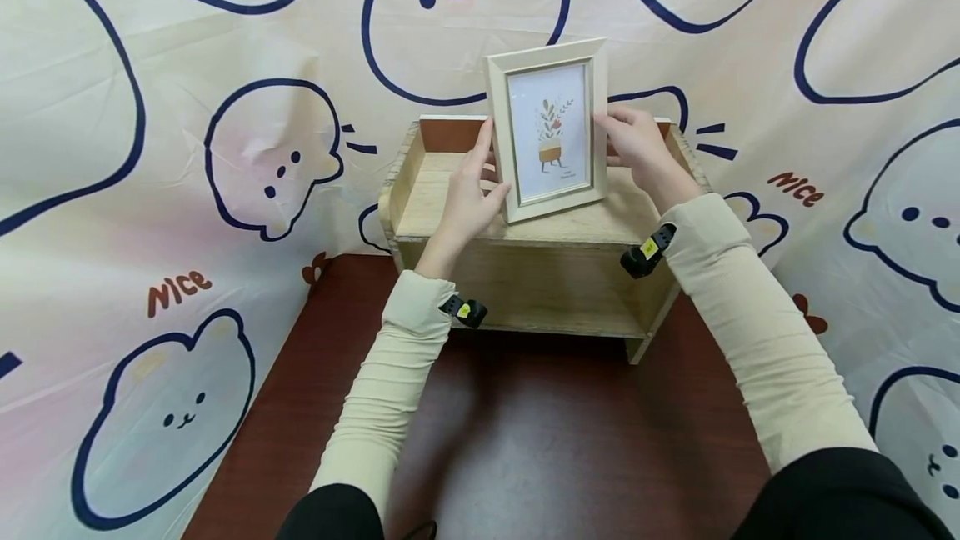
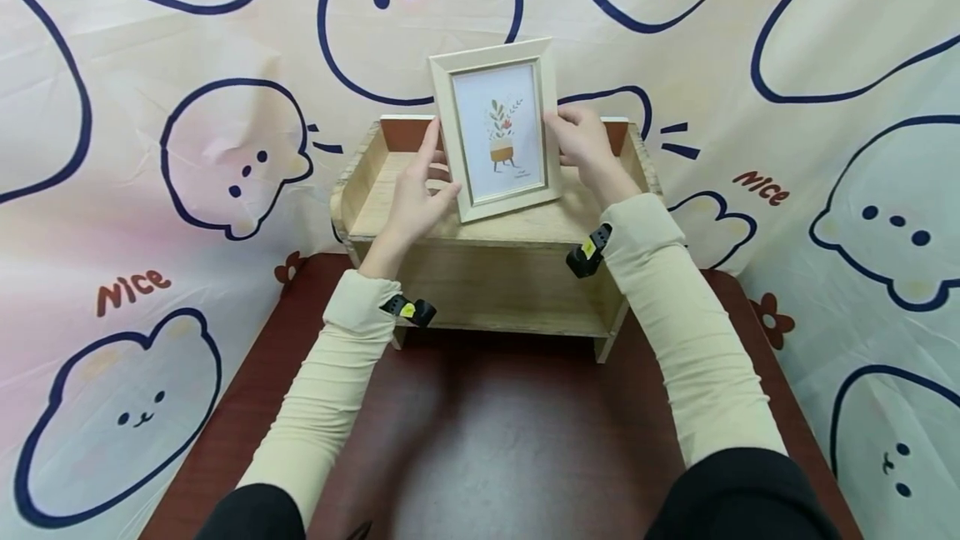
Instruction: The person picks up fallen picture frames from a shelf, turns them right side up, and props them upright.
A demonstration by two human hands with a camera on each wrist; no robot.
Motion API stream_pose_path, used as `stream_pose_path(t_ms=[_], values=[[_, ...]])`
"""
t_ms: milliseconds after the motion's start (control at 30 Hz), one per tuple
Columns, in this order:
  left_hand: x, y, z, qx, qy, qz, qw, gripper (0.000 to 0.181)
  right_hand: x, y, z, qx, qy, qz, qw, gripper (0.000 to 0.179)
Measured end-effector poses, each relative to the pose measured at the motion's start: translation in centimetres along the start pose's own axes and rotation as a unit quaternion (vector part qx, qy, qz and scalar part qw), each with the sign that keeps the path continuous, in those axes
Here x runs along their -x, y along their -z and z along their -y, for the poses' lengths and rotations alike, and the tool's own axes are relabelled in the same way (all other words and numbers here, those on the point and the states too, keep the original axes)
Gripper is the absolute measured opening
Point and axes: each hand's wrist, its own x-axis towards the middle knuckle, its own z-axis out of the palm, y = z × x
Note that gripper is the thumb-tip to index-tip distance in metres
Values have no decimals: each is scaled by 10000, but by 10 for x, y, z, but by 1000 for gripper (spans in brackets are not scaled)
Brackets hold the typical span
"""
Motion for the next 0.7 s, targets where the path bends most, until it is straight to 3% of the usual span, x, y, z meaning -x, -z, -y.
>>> stream_pose_path(t_ms=[300,700], values=[[-2,2,7,-145,46,31,9999,71,12,3,-7,-350,146,-131,9992,45],[-6,4,11,-425,139,61,9990,67,26,3,-13,-399,438,-264,9979,42]])
